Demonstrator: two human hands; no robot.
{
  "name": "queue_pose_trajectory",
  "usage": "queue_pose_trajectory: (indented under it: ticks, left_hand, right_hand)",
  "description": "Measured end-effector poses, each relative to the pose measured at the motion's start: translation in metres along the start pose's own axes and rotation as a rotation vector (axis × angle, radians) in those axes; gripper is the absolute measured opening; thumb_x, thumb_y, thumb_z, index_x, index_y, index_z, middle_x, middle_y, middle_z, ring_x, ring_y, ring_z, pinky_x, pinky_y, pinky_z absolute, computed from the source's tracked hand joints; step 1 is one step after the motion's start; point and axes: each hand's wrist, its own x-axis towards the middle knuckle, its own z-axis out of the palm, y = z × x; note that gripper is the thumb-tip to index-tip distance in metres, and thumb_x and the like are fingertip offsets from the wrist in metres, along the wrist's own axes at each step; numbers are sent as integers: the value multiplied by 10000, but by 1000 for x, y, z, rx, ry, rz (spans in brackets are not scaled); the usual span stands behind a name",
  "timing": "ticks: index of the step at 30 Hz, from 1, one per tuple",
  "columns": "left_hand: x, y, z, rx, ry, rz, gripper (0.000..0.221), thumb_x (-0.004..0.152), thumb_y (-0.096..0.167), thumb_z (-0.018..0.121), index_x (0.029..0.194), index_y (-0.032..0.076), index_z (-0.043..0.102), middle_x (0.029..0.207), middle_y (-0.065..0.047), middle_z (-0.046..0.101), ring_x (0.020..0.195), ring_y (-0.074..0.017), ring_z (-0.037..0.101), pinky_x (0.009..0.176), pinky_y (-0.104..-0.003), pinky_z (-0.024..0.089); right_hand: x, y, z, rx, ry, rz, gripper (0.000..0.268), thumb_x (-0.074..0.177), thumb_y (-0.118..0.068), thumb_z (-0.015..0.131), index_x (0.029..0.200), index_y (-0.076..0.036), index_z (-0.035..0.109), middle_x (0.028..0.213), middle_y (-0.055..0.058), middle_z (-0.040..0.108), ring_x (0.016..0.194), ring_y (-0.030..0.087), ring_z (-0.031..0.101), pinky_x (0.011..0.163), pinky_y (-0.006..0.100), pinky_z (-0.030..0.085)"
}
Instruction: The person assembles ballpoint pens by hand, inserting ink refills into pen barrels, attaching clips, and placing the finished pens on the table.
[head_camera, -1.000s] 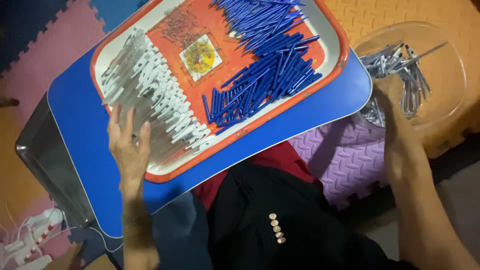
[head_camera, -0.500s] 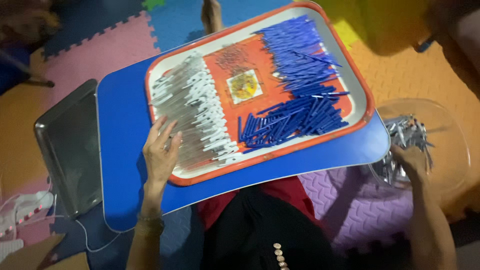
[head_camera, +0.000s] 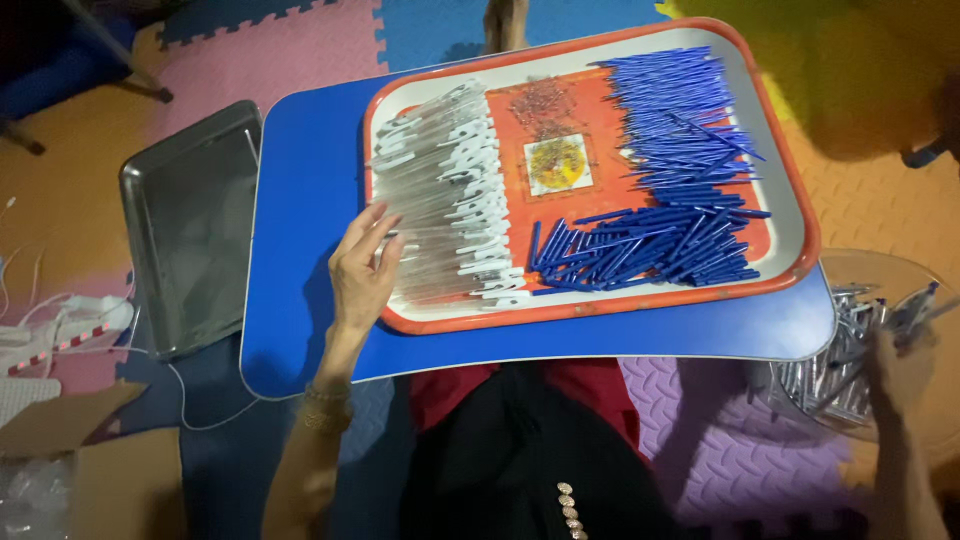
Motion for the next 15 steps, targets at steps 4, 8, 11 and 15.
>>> queue_pose_trajectory:
  ticks: [4, 8, 11, 15]
  left_hand:
    - [-4, 3, -2, 7, 28, 13, 258, 1091, 125, 728, 1331, 50, 786, 1476, -204, 715, 1328, -278, 724, 763, -304, 578]
    - [-7, 12, -5, -27, 28, 10, 273, 1106, 157, 708, 1351, 56, 774, 1480, -192, 713, 1333, -289, 718, 929, -353, 550]
    - [0, 38, -12, -67, 34, 11, 274, 1104, 145, 697, 1347, 37, 765, 1450, -186, 729, 1347, -309, 713, 1163, -412, 546]
    - [16, 89, -21, -506, -131, -286, 429, 1124, 279, 629, 1483, 47, 664, 1530, -155, 696, 1426, -242, 673, 1200, -367, 552]
  right_hand:
    - [14, -63, -16, -65, 37, -86, 276, 1175, -250, 618, 1178, 24, 653, 1038, 171, 647, 929, 347, 597, 809, 543, 473]
    - [39, -96, -18, 80, -135, -180, 200, 1120, -65, 442, 951, -104, 342, 872, 44, 327, 785, 184, 315, 676, 444, 249]
    - [27, -183, -30, 170, -262, -250, 354, 1154, -25, 417, 846, -125, 275, 765, 19, 271, 716, 149, 277, 644, 402, 212]
    - [-25, -343, -28, 360, -495, -390, 354, 1115, 109, 440, 1425, 1, 306, 813, 156, 442, 473, 278, 512, 427, 384, 481]
